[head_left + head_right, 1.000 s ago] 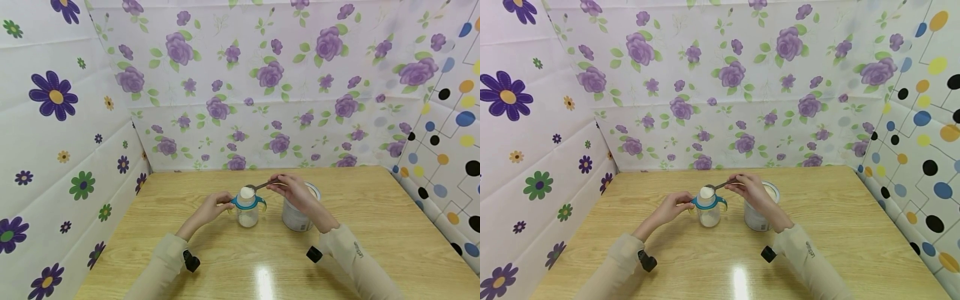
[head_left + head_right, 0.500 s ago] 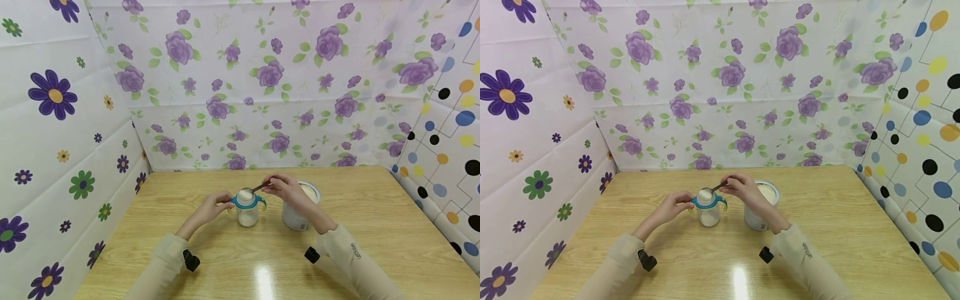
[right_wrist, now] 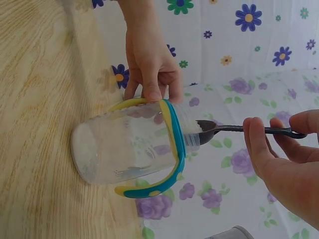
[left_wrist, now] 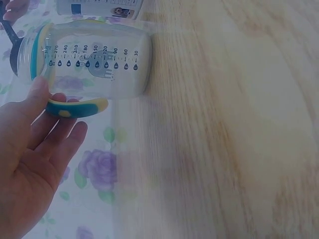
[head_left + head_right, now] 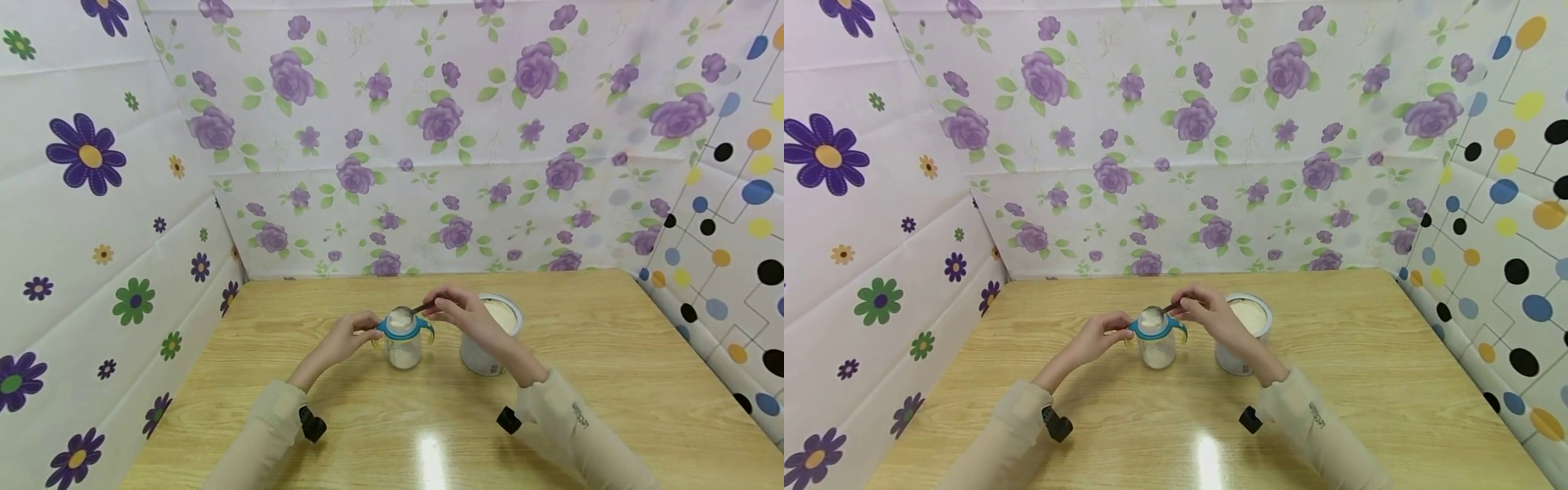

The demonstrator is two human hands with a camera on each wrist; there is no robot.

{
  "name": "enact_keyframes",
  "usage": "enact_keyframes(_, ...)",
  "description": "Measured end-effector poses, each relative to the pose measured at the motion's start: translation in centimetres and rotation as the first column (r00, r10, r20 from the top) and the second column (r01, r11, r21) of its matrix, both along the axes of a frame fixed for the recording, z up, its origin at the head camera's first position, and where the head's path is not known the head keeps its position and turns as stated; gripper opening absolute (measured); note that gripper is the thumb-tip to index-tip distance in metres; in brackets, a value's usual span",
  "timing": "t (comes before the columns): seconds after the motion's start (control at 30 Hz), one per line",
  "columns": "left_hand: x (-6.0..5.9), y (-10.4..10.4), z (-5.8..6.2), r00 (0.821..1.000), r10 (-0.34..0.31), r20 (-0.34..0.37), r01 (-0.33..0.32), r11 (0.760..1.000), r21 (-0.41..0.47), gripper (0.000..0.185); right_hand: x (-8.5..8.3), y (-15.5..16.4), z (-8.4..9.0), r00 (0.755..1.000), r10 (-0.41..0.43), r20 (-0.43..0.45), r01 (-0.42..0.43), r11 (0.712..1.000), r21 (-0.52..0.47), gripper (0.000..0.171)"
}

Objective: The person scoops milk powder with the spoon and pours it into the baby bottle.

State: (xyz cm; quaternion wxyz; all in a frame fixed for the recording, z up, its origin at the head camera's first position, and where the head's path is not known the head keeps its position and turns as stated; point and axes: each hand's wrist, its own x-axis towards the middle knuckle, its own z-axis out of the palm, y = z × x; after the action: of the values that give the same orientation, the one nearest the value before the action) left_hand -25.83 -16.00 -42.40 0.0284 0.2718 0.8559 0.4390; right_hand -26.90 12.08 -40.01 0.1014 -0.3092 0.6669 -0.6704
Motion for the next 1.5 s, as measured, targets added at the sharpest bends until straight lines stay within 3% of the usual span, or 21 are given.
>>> enact_keyframes(0.7,-0.2,-0.1,-0.1,1.000,-0.007,-0.004,0.007,1.000,0.018,0.015,1.7,-0.4,0.3,0.976,0.065,-0.206,-0.030,0.986,0.166,0.028)
enact_keyframes(1.3,0.0,-0.1,-0.2,1.000,0.000,-0.017,0.000,1.000,-0.003,0.014,1.9,-0.3,0.1,0.977,0.054,-0.205,-0.022,0.988,0.156,0.028)
enact_keyframes(1.5,-0.1,0.0,-0.2,1.000,0.008,-0.024,-0.008,1.000,-0.006,0.013,1.7,-0.1,-0.2,0.961,-0.026,-0.274,0.076,0.982,0.173,0.025)
